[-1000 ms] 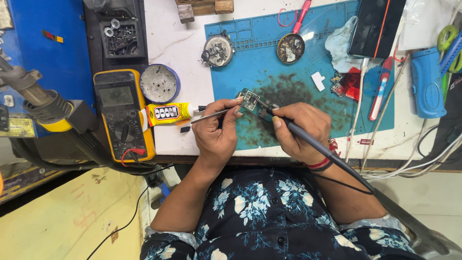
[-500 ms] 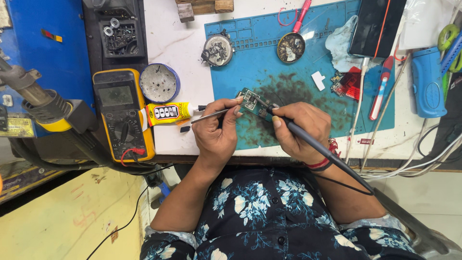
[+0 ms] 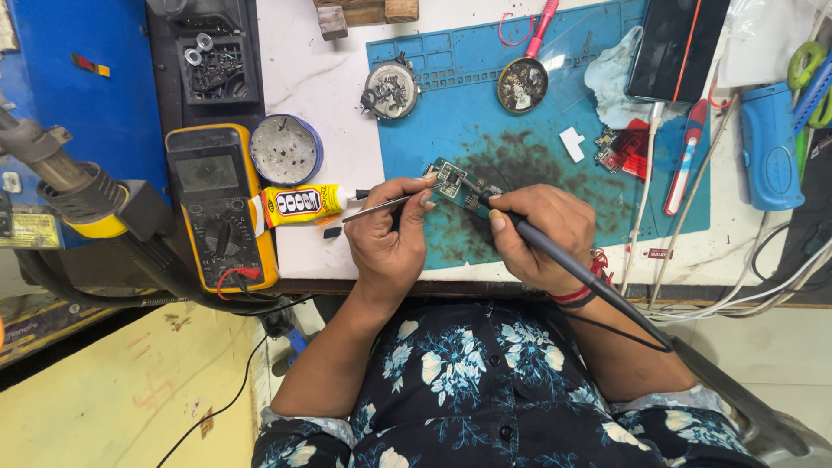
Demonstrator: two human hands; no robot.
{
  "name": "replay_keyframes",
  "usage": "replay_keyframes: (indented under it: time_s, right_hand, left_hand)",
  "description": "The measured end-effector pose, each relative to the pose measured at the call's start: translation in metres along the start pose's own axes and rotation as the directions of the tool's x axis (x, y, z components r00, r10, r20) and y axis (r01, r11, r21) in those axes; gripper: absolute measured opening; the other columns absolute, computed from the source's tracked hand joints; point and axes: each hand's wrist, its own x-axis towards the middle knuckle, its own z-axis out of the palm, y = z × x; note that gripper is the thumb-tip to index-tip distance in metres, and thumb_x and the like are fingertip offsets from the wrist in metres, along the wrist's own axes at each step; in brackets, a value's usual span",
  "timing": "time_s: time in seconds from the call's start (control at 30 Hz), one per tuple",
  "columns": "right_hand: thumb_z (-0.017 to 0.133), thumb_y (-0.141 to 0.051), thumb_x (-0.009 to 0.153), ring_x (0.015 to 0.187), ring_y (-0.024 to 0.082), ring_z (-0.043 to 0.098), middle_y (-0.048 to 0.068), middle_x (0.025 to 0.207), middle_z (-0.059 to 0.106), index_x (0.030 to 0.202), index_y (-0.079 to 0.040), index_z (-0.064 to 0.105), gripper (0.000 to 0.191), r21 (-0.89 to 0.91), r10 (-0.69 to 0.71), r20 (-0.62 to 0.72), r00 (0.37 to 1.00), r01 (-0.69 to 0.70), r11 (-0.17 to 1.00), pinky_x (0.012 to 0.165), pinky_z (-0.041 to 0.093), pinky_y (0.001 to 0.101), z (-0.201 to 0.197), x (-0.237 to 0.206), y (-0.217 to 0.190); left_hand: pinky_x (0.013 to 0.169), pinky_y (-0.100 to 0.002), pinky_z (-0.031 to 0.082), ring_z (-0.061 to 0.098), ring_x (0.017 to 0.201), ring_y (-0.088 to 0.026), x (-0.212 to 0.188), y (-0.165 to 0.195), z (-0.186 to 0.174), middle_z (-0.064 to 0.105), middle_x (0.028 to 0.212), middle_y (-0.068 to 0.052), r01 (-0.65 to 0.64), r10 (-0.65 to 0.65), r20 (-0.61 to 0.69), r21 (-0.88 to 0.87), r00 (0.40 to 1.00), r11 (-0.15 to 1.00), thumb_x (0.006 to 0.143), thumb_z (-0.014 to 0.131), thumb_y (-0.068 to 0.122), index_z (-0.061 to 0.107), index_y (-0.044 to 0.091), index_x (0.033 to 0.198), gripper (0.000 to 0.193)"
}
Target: The person uses a soldering iron and tweezers to apply solder to multiple points on a small green circuit board. The person holds the board steady with the tweezers while applying heat and solder with the iron, then repositions the board to work on different areas.
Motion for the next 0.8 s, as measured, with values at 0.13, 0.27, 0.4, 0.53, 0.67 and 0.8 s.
replay_keyframes:
  time_s: [0.13,0.27,0.4,0.53,0.67,0.8]
  right_hand:
    - [0.073,-0.005,0.092,0.071,0.027,0.069,0.012,0.085,0.071,0.096,-0.001,0.067,0.008,-0.025,0.023,-0.014,1.000,-0.023,0.999,0.065,0.052,0.0360,0.0003,0.0000,-0.0001]
    - [0.072,-0.004,0.093,0.074,0.027,0.070,0.012,0.088,0.072,0.097,-0.001,0.067,0.007,-0.017,0.017,-0.016,1.000,-0.017,1.000,0.067,0.053,0.0353,0.0007,-0.0004,-0.0008]
    - [0.072,-0.004,0.093,0.073,0.027,0.070,0.012,0.086,0.071,0.097,-0.001,0.067,0.007,-0.013,0.020,-0.020,1.000,-0.020,1.000,0.066,0.053,0.0355,0.0007,-0.0002,-0.0006]
    - [0.072,-0.004,0.094,0.075,0.028,0.071,0.012,0.087,0.071,0.098,-0.001,0.066,0.007,0.002,0.004,-0.013,1.000,-0.004,1.000,0.068,0.054,0.0357,-0.0006,0.0001,-0.0005]
    - [0.072,-0.004,0.092,0.073,0.028,0.070,0.013,0.085,0.071,0.097,-0.001,0.067,0.008,-0.002,0.015,-0.018,1.000,-0.015,1.000,0.067,0.053,0.0354,-0.0009,0.0005,-0.0004]
    - [0.072,-0.004,0.091,0.072,0.028,0.070,0.013,0.085,0.070,0.096,0.000,0.067,0.008,-0.007,0.020,-0.018,1.000,-0.020,1.000,0.066,0.053,0.0358,-0.0010,0.0008,-0.0008]
  left_hand:
    - [0.082,-0.024,0.061,0.073,0.089,-0.011,0.0004,-0.0001,0.0000,0.077,0.108,-0.011,0.000,0.000,0.001,-0.002,1.000,1.000,0.104,0.067,0.002,0.067,-0.001,0.114,0.011]
    - [0.082,-0.024,0.061,0.074,0.089,-0.011,0.0004,-0.0003,0.0001,0.077,0.108,-0.012,0.003,-0.003,0.006,0.001,1.000,1.000,0.104,0.067,0.002,0.067,-0.001,0.114,0.011]
    - [0.082,-0.024,0.061,0.073,0.089,-0.011,0.0001,-0.0008,0.0003,0.077,0.108,-0.012,0.004,-0.004,0.005,-0.001,1.000,1.000,0.104,0.067,0.002,0.068,-0.001,0.114,0.011]
    - [0.081,-0.024,0.061,0.074,0.089,-0.011,0.0003,-0.0009,0.0010,0.077,0.108,-0.012,0.011,-0.011,-0.002,-0.004,1.000,1.000,0.104,0.067,0.003,0.067,-0.001,0.114,0.011]
    - [0.081,-0.024,0.061,0.074,0.089,-0.011,0.0004,-0.0008,0.0010,0.078,0.108,-0.012,0.009,-0.009,0.003,-0.001,1.000,1.000,0.104,0.067,0.003,0.067,-0.001,0.114,0.011]
    - [0.081,-0.024,0.061,0.074,0.089,-0.011,0.0002,-0.0009,0.0010,0.078,0.107,-0.012,0.013,-0.013,0.004,-0.001,1.000,1.000,0.104,0.067,0.003,0.067,-0.001,0.114,0.011]
